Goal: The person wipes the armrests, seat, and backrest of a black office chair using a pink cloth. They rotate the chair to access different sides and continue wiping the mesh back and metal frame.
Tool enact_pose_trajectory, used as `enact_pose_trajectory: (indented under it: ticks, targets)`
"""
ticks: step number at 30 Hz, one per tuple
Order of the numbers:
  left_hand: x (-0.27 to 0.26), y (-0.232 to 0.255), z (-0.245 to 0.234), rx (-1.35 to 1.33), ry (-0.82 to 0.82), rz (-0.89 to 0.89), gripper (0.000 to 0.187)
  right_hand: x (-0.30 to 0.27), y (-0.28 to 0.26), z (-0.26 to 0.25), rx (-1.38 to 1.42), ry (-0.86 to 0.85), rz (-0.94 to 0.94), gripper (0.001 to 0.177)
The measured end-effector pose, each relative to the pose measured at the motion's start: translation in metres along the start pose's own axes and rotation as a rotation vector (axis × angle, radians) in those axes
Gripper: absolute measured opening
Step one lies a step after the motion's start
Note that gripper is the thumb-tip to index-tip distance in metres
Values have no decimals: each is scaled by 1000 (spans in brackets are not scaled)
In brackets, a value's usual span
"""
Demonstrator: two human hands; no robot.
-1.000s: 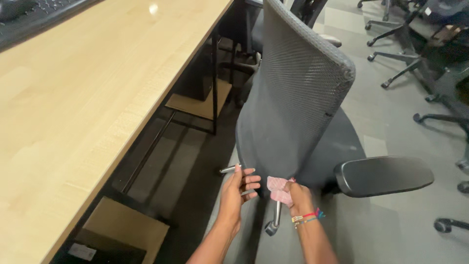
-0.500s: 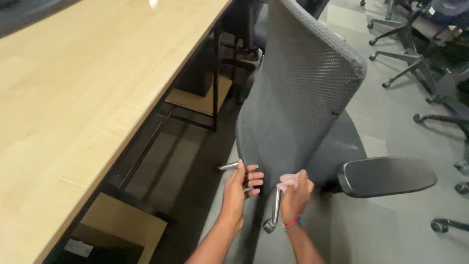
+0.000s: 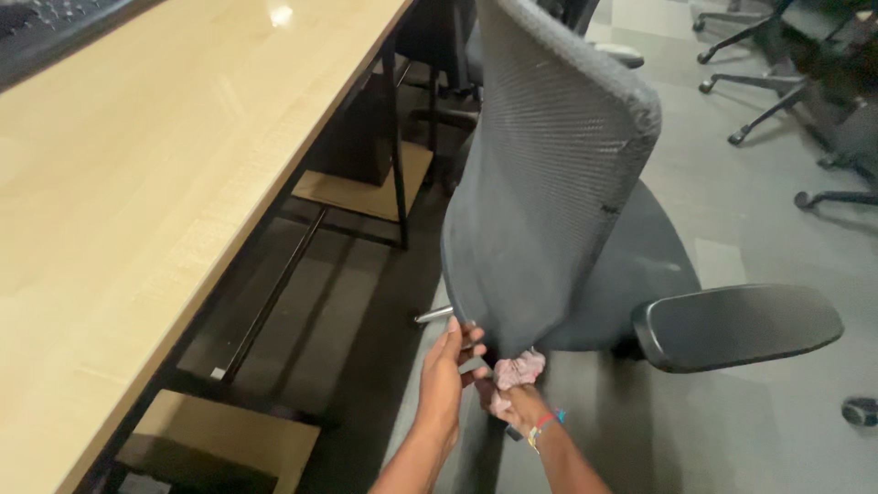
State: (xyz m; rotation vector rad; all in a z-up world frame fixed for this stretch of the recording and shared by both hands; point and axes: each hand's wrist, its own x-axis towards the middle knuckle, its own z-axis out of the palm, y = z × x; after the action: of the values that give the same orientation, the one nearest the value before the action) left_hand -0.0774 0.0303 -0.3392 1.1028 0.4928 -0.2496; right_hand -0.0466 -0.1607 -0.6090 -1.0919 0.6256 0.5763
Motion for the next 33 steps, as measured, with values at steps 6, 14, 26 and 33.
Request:
enact_pose_trajectory:
  ticks: [6, 14, 26, 33]
  targets:
    - [13, -13, -12, -67, 50, -62, 62, 55, 25, 7, 266, -141, -218, 12]
    - [7, -14, -9, -58, -14, -4, 58, -49, -50, 74, 277, 277, -334, 21]
    - [-28, 16, 0, 74, 4, 372, 41, -393, -204, 181, -137, 391, -1489, 22]
    - [-85, 176, 66, 361, 109, 1199, 38, -435, -308, 279, -1263, 934, -2068, 45]
